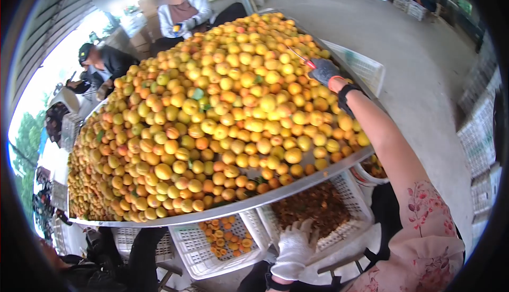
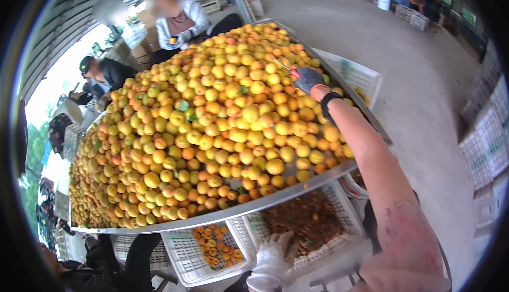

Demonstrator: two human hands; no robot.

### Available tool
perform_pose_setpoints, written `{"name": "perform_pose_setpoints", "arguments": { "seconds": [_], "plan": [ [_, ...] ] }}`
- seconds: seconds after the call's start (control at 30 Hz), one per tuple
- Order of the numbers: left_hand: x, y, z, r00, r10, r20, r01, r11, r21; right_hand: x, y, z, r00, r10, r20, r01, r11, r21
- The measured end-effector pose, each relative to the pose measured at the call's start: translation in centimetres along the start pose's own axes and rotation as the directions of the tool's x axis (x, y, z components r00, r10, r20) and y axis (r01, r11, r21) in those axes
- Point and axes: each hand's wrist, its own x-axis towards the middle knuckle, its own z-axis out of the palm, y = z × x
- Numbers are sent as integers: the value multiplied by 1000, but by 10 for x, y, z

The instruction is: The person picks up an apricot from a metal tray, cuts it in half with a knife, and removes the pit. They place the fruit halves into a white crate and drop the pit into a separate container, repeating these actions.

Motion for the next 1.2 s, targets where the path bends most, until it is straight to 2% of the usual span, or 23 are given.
{"name": "perform_pose_setpoints", "arguments": {
  "seconds": [0.07,0.13,0.2,0.27,0.3,0.4,0.47,0.53,0.57,0.63,0.67,0.7,0.73,0.77,0.8,0.83,0.87,0.93,1.0,1.03,1.13,1.17,1.2],
  "plan": [
    [1,-2,-2,996,-43,76,39,998,57,28,13,29,990,95,105,-88,994,-66],
    [12,4,-20,895,-231,380,224,973,64,26,2,26,987,136,82,-128,988,-91],
    [12,1,-19,896,-231,379,226,972,58,29,-7,23,984,148,98,-137,985,-107],
    [6,-5,-11,964,-124,234,126,992,6,31,-11,19,972,204,114,-178,963,-203],
    [8,-3,-15,944,-149,295,150,989,18,28,-6,18,987,120,104,-100,978,-184],
    [5,-5,-11,958,-135,253,128,991,43,25,-1,16,986,42,160,-9,978,-207],
    [5,-5,-13,962,-130,240,127,991,29,15,-3,7,983,40,181,-1,978,-208],
    [3,-4,-11,963,-124,239,126,992,8,6,-5,3,943,-5,332,77,976,-204],
    [2,-2,-10,965,-120,234,123,992,2,8,11,15,953,-74,294,112,987,-113],
    [4,3,-15,965,-117,236,120,993,-2,22,19,22,938,-53,342,99,988,-121],
    [7,7,-22,942,-139,307,139,990,20,22,25,25,918,-27,395,84,988,-129],
    [6,11,-28,909,-155,386,152,988,40,11,20,21,945,-73,318,108,990,-95],
    [4,11,-26,935,-125,331,110,992,62,16,22,25,934,-46,354,86,991,-98],
    [4,10,-24,950,-113,292,100,993,59,18,27,28,936,-113,335,119,993,1],
    [4,9,-22,963,-103,251,91,994,57,11,15,22,940,-24,341,-17,993,117],
    [5,9,-20,972,-96,213,91,995,33,14,13,27,937,-2,349,-14,999,44],
    [4,10,-19,980,-94,176,93,996,14,4,3,18,929,27,369,-66,994,92],
    [4,14,-20,977,-85,197,78,996,42,-18,-17,-1,914,14,406,-72,989,128],
    [2,14,-18,976,-64,206,60,998,24,-20,-18,5,856,152,495,-326,900,288],
    [1,15,-17,982,-54,181,48,998,38,-32,-25,-3,848,238,473,-436,821,368],
    [-2,17,-15,982,-58,180,48,997,57,-48,-42,-19,863,172,475,-393,820,417],
    [-2,18,-16,983,-54,174,45,997,56,-57,-47,-24,891,90,445,-263,901,344],
    [-3,20,-18,984,-52,173,43,998,55,-48,-31,5,928,-19,373,-117,933,339]
  ]
}}
